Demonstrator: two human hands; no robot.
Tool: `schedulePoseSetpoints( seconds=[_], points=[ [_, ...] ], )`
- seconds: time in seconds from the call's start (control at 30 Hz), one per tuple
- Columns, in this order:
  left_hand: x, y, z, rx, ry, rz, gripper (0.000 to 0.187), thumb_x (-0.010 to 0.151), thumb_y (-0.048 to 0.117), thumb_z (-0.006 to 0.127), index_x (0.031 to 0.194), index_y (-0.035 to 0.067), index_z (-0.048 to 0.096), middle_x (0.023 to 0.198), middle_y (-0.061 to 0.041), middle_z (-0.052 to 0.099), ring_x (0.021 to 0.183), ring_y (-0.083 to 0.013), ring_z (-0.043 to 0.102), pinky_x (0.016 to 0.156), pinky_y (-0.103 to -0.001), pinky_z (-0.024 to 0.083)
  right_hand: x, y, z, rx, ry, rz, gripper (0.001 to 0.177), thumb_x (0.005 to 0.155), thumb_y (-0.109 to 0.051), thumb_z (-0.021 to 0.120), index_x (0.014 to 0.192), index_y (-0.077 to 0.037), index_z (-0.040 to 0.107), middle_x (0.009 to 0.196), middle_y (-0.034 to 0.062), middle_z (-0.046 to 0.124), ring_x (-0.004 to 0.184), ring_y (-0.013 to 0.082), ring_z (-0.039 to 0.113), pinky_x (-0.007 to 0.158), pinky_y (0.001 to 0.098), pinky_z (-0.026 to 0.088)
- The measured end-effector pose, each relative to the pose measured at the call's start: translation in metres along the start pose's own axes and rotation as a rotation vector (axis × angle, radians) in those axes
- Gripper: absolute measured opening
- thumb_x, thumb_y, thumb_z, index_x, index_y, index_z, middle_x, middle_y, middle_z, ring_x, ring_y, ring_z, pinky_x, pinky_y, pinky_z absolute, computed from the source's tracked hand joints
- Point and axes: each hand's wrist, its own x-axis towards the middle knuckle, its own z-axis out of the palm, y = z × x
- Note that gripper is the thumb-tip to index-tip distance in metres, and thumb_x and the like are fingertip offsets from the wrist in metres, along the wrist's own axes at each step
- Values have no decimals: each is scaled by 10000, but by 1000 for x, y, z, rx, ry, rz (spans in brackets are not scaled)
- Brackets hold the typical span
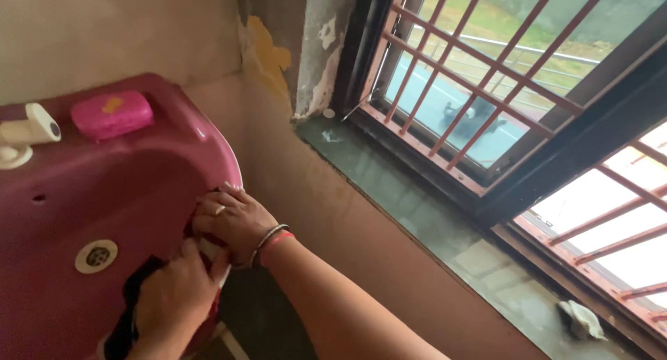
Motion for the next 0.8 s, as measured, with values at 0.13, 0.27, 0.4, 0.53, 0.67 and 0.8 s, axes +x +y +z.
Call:
schedulePoseSetpoints(
  seconds=[0.13,0.27,0.4,0.53,0.67,0.8],
  points=[
    [-1,-11,4,-23,-37,63,625,936,685,452,1042,75,539,668,-177,710,634,-390,722,570,-481,596,-1,-4,15,-120,60,10,631,638,-293,796,1251,-273,651,1406,-5,571,1440,218,439,1278,450,243],
    [2,-29,7,-132,-107,154,660,885,697,475,1048,61,536,709,-199,718,663,-409,724,600,-528,587,-9,-19,20,-125,105,66,574,699,-280,770,1257,-228,644,1404,17,568,1436,233,440,1278,452,232],
    [-9,-45,-7,-148,-237,141,704,889,720,473,1100,51,533,735,-212,730,699,-406,735,633,-527,594,-13,-43,13,1,80,119,653,681,-331,775,1292,-155,621,1353,45,576,1406,264,443,1262,467,216],
    [-30,-59,-25,-155,-256,131,726,868,708,458,1212,73,538,762,-192,740,704,-405,738,629,-528,593,-15,-73,7,-12,54,117,695,650,-339,784,1292,-132,618,1328,64,587,1360,272,467,1246,487,202],
    [-48,-78,-36,-124,-261,151,701,912,693,422,1229,87,580,767,-192,739,723,-389,741,634,-504,605,-14,-103,4,-69,-80,152,664,674,-340,784,1279,-127,613,1313,93,589,1311,279,488,1236,505,193],
    [-61,-108,-44,-172,-204,200,678,902,650,435,1272,106,602,785,-175,746,724,-386,736,622,-523,595,-16,-138,9,-65,-34,162,659,671,-325,790,1271,-115,615,1312,126,592,1294,304,497,1216,505,203]
  ],
)
